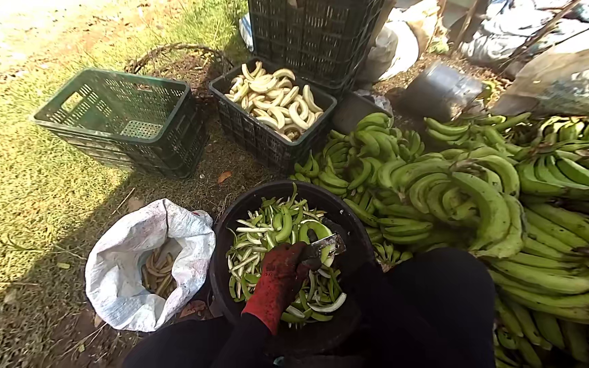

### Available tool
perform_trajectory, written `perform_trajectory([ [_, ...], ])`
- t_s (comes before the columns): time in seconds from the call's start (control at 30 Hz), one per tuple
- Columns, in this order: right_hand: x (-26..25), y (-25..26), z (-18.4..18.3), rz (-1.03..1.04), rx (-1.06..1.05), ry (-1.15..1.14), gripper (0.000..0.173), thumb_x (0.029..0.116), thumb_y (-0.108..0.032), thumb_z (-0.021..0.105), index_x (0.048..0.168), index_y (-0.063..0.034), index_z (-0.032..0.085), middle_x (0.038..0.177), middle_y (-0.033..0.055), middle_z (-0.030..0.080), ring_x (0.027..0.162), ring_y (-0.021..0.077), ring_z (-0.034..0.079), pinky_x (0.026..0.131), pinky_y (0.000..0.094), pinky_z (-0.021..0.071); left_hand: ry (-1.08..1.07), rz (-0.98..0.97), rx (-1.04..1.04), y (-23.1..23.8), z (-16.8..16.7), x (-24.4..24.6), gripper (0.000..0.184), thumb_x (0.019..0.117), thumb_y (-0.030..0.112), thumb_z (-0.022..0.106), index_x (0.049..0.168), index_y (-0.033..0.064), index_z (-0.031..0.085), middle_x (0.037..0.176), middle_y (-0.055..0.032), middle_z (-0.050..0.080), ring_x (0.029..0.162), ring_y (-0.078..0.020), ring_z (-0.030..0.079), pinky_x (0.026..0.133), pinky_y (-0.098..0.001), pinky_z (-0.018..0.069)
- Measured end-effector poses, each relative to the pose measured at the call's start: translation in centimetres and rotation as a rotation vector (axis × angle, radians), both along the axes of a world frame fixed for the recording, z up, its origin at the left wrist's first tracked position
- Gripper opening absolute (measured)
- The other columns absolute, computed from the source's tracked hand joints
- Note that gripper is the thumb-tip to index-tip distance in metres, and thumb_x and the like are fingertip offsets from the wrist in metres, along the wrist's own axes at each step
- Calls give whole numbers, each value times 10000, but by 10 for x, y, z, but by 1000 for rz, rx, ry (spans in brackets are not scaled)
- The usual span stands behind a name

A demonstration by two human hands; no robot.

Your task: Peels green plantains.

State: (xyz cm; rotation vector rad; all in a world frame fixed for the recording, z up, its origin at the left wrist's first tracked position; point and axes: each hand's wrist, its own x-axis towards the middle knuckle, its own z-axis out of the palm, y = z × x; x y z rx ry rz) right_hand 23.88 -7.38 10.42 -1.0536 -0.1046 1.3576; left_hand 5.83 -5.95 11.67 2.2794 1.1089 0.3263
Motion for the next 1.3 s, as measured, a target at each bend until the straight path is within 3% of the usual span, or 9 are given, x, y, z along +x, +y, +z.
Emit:
perform_trajectory([
  [0.13,-23,-7,-23,252,-26,-654,450,1123,-264,307,1456,-25,492,1327,113,614,1148,103,597,1001,284,493,-2,237,-252,17,-14,1,403,1066,359,464,1340,120,638,1207,-139,685,1164,-280,648,1037,-494,509],
  [0.23,-33,-22,-6,501,67,-735,555,1082,-351,328,1559,-72,376,1392,121,580,1135,144,629,949,330,543,-139,421,-443,31,-24,-4,542,1095,512,335,1308,124,647,1196,-112,687,1095,-213,675,960,-466,562],
  [0.37,-16,-23,-28,414,94,-310,507,1072,-316,276,1514,-117,425,959,104,676,711,192,652,607,333,564,-204,420,-483,29,-25,-8,592,1062,606,352,1246,139,667,1088,-85,693,932,-193,701,827,-456,607],
  [0.47,7,-14,-25,166,-14,-14,467,1121,-360,211,1139,-72,579,735,77,639,557,153,615,475,287,536,-166,155,-398,10,-12,-9,532,1070,556,397,1273,148,672,1127,-59,697,1011,-161,689,911,-425,588],
  [0.67,27,4,-18,178,-38,186,496,1113,-387,182,1110,-70,564,746,61,617,540,123,580,462,245,500,-74,-160,-79,-6,-9,-15,441,1017,503,556,1289,183,690,1095,-85,715,1069,-249,678,983,-479,542],
  [0.83,-8,-14,-34,122,183,-178,409,1117,-231,252,1306,-10,541,1053,84,684,915,128,672,821,311,583,101,86,-101,4,-3,-7,421,982,415,607,1320,174,672,1155,-150,700,1090,-334,672,967,-540,532],
  [1.0,-23,-28,-33,320,257,-358,446,1105,-218,304,1430,-16,532,1243,99,673,1007,136,667,901,311,567,-70,393,-300,27,-19,-13,457,1074,446,447,1335,121,635,1177,-132,684,1086,-255,676,962,-489,561],
  [1.17,8,-35,-57,301,56,-227,462,1111,-357,270,1406,-118,533,881,52,652,639,131,605,550,276,538,-143,489,-489,41,-18,-28,572,1040,630,402,1231,166,676,1075,-66,708,895,-193,719,797,-467,622],
  [1.3,27,-59,-95,32,-254,-308,423,1122,-328,290,1287,-37,549,906,79,646,715,123,614,642,297,538,-300,573,-536,44,-5,-37,582,1034,643,408,1250,167,665,1034,-53,704,842,-185,720,735,-425,634],
])
